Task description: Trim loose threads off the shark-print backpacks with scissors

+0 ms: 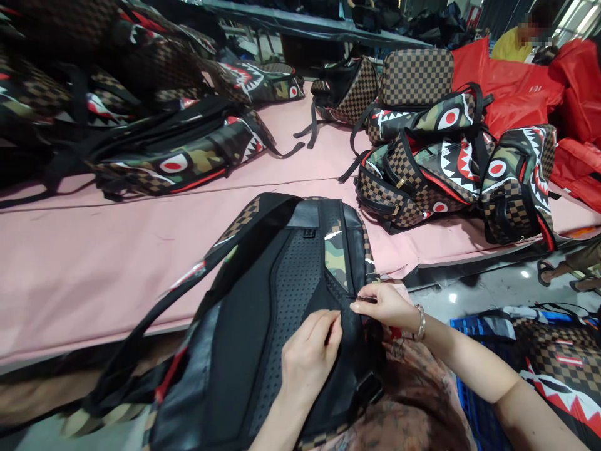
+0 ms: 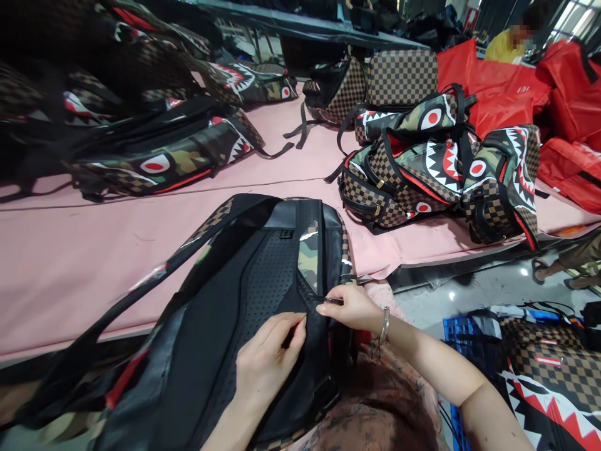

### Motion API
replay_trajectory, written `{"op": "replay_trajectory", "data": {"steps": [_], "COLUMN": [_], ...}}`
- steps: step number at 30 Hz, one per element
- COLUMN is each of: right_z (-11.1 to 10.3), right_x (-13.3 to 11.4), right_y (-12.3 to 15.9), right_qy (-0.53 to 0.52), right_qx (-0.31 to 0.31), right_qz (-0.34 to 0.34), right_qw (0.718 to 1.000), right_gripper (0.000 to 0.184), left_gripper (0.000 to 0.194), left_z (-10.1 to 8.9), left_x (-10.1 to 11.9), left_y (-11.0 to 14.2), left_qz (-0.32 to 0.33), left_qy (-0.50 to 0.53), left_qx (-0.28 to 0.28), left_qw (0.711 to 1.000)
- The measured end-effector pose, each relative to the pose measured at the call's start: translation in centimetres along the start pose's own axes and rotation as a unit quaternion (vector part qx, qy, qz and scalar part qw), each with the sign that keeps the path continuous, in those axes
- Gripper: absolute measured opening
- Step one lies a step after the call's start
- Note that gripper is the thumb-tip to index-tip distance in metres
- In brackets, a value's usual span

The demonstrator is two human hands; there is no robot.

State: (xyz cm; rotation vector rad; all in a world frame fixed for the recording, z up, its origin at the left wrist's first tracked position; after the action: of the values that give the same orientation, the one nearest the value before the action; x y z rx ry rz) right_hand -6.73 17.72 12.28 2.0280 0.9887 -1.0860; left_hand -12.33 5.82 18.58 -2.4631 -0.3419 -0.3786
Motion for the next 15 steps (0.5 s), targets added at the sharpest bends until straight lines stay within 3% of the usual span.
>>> {"op": "replay_trajectory", "data": {"steps": [3, 5, 10, 15], "right_z": [-2.2, -2.9, -1.9, -1.6], "right_x": [-1.8, -3.4, -6.2, -7.1], "right_y": [1.0, 1.7, 3.2, 3.7], "right_qy": [0.127, 0.221, 0.377, 0.417], "right_qx": [0.063, 0.079, 0.036, 0.04], "right_qz": [-0.017, -0.05, -0.148, -0.179], "right_qw": [0.99, 0.971, 0.914, 0.89], "right_gripper": [0.027, 0.02, 0.015, 0.015], "left_gripper": [0.012, 0.01, 0.011, 0.015], "left_z": [-0.3, -0.2, -0.1, 0.2], "left_x": [0.1, 0.4, 0.7, 0.6], "left_y": [0.2, 0.2, 0.0, 0.0], "left_qz": [0.008, 0.018, 0.026, 0.02], "left_qy": [-0.003, -0.014, -0.036, -0.045], "left_qx": [0.013, 0.013, 0.014, -0.006], "left_qw": [1.0, 1.0, 0.999, 0.999]}}
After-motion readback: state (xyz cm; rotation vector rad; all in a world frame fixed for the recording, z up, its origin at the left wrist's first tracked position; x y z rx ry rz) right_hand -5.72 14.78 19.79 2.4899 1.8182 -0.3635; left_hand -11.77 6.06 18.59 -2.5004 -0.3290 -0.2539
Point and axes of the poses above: each hand's wrist, its own y-axis away from the middle knuckle, its own z-axis out of the palm, x = y × z, the point moved 10 cm from there along -y, towards the middle knuckle, and after that the axes turned 1 degree about -y, right-handed, at the moved point
